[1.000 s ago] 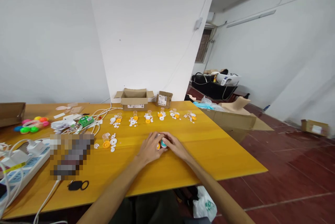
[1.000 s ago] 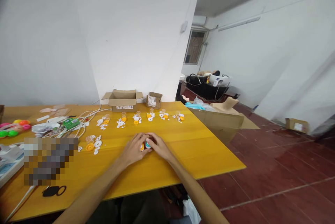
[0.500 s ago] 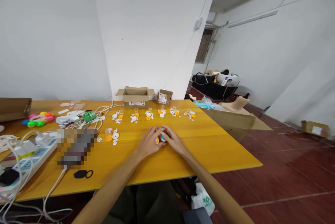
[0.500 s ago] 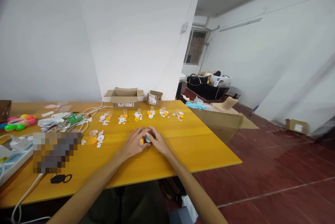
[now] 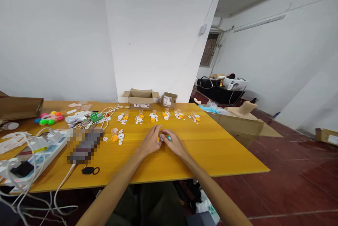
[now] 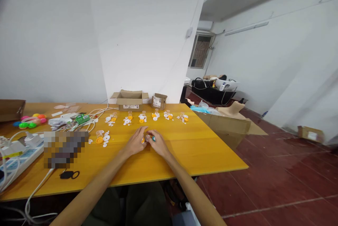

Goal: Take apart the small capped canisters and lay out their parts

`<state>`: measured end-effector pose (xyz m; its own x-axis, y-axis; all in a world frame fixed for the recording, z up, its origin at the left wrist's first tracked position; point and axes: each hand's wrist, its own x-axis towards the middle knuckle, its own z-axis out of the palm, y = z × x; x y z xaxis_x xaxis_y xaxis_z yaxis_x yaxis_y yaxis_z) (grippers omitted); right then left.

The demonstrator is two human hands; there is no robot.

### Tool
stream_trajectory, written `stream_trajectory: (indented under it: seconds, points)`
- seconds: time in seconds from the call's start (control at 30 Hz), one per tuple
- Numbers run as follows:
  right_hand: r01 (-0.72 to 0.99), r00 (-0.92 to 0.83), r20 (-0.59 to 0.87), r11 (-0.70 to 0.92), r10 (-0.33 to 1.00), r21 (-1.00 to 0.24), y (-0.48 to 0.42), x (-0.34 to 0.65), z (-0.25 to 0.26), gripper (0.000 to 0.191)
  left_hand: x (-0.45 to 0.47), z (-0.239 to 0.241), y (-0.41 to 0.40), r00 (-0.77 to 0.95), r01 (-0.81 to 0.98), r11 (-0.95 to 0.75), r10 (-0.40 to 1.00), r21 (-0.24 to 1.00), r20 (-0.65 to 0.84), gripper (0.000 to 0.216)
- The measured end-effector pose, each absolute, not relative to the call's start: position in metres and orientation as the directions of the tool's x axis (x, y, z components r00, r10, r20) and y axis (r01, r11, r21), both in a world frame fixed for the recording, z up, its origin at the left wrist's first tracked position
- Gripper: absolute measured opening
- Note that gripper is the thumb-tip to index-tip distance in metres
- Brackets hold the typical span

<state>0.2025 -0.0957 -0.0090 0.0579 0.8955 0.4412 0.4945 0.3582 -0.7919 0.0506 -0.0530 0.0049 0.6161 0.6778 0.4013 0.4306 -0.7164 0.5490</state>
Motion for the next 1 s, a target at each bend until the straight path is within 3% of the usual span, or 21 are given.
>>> stream_trajectory:
  seconds: [0.17, 0.5, 0.8, 1.0]
  points:
    - [0.588, 0.065, 0.496, 0.369, 0.866, -0.720, -0.097, 0.201, -0.010, 0.028, 0.050, 0.005, -0.052, 0.628, 0.433, -0.735, 0.661, 0.522, 0.410, 0.063]
    - [0.511, 0.261, 0.390, 0.217, 0.883, -0.832, -0.090, 0.211, -0.017, 0.028, 0.051, 0.006, -0.052, 0.690, 0.428, -0.781, 0.608, 0.455, 0.393, 0.065]
    - [0.718, 0.182, 0.544, 0.268, 0.819, -0.643, -0.089, 0.213, -0.018, 0.026, 0.053, 0.007, -0.053, 0.694, 0.438, -0.777, 0.612, 0.453, 0.379, 0.065]
    - [0.851, 0.148, 0.514, 0.156, 0.845, -0.502, -0.097, 0.219, -0.020, 0.026, 0.052, 0.008, -0.054, 0.695, 0.458, -0.766, 0.625, 0.450, 0.357, 0.063]
